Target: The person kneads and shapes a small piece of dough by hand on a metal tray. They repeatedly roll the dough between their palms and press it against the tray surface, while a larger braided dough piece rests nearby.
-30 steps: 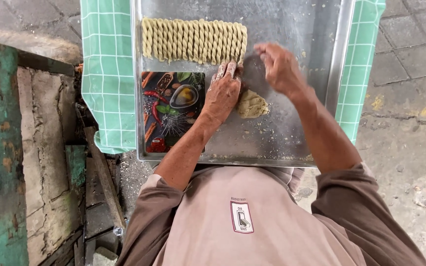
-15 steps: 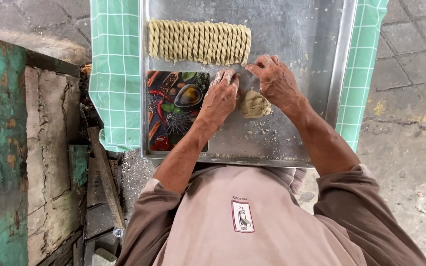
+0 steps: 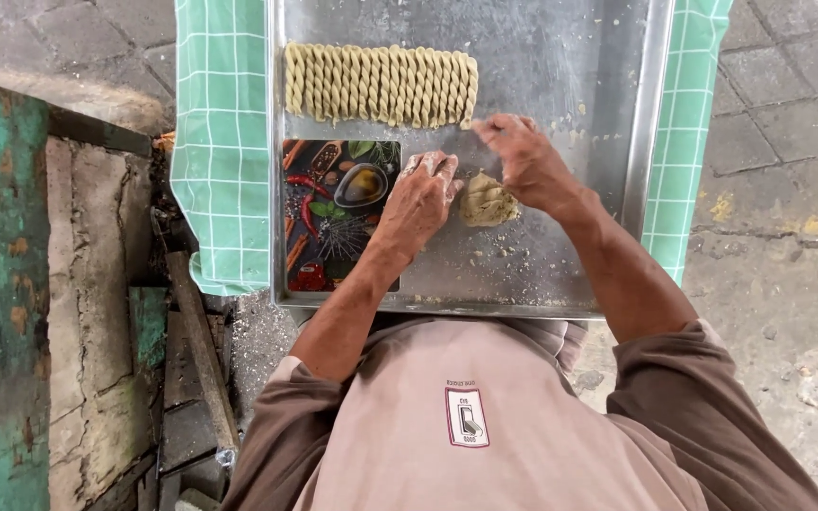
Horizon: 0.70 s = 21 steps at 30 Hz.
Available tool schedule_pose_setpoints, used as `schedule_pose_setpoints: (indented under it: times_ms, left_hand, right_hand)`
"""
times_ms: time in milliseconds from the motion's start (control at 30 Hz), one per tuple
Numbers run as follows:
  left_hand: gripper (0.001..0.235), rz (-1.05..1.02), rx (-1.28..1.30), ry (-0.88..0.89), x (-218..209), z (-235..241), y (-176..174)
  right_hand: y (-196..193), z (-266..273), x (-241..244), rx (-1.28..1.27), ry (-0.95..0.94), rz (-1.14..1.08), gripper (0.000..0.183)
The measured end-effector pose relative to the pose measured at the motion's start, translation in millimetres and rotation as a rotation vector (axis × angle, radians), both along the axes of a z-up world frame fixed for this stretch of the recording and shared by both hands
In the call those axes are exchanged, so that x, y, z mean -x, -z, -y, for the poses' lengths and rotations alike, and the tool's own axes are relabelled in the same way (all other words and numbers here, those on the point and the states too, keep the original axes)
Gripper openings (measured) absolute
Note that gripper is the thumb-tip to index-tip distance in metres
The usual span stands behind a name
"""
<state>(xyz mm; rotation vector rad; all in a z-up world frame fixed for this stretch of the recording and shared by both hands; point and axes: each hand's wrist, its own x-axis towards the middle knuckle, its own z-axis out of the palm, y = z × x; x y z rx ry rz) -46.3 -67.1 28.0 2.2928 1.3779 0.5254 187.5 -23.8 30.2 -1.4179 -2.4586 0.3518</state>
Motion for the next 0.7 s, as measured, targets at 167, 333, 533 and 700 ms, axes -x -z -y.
schedule_pose_setpoints:
  times_ms: [167, 333, 533, 700]
  left_hand:
    - [0.047, 0.167, 0.145, -0.015, -5.1, 15.5, -1.9]
    - [0.052, 0.381, 0.372, -0.007, -9.3, 38.4, -11.3]
    - [0.058, 0.139, 0.377, 0.075, -9.5, 33.7, 49.8]
    - [0.047, 0.171, 0.401, 0.034, 5.2, 31.0, 9.1]
  right_hand:
    - [-49.0, 31.6, -5.2, 0.324, 0.099, -0.328, 0.033]
    - [-65.1, 64.8, -5.6, 0.406, 0.115, -0.37, 0.03]
    - [-63.7, 79.5, 11.1, 0.29, -0.003, -0.226, 0.074]
    - [-35.6, 78.6, 15.7, -0.004, 0.005, -0.176, 0.045]
